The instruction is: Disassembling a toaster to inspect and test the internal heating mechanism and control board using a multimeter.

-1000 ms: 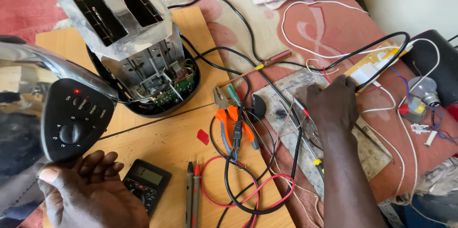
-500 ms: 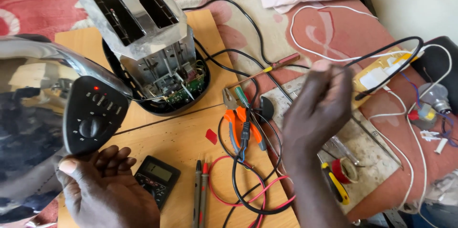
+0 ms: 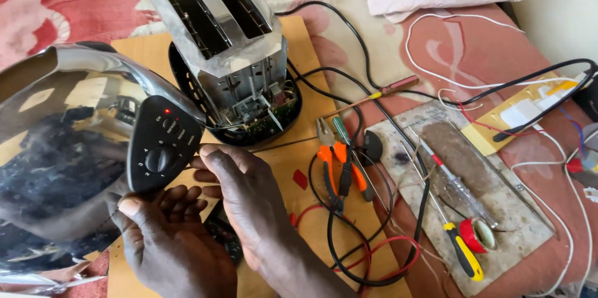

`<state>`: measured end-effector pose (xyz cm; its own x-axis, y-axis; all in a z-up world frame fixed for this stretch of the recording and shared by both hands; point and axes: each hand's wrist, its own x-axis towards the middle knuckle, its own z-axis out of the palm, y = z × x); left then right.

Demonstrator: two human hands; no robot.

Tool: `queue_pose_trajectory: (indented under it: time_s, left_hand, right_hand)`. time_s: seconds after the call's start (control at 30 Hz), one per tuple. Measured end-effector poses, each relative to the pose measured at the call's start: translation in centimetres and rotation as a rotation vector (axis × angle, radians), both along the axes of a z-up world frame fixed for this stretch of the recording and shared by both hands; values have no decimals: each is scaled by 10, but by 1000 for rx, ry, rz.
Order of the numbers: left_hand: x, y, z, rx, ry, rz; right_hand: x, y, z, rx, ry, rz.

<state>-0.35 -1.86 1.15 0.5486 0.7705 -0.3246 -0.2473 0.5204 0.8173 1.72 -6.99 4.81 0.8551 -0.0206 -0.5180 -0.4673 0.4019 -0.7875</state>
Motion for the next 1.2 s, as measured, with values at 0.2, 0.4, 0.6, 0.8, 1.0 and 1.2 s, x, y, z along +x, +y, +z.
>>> queue_pose_trajectory:
  time_s: [0.2, 0.4, 0.6, 0.8, 1.0, 1.2]
  left_hand:
    - [-1, 2, -8, 39, 27, -47]
    - [1, 0, -6, -9, -60, -2]
    - [3, -5, 6, -29, -69, -42]
    - [1, 0, -2, 30, -26, -70]
    - [2, -2, 4, 37, -37, -63]
    - [2, -1, 1, 46, -29, -69]
  right_hand:
    - [10, 9, 2, 76, 53, -47]
    - [16, 13, -19, 257, 70, -66]
    - [16, 17, -17, 242, 66, -64]
    - [17, 20, -12, 232, 58, -42]
    - [18, 21, -10, 217, 66, -35]
    - [20, 22, -7, 202, 72, -30]
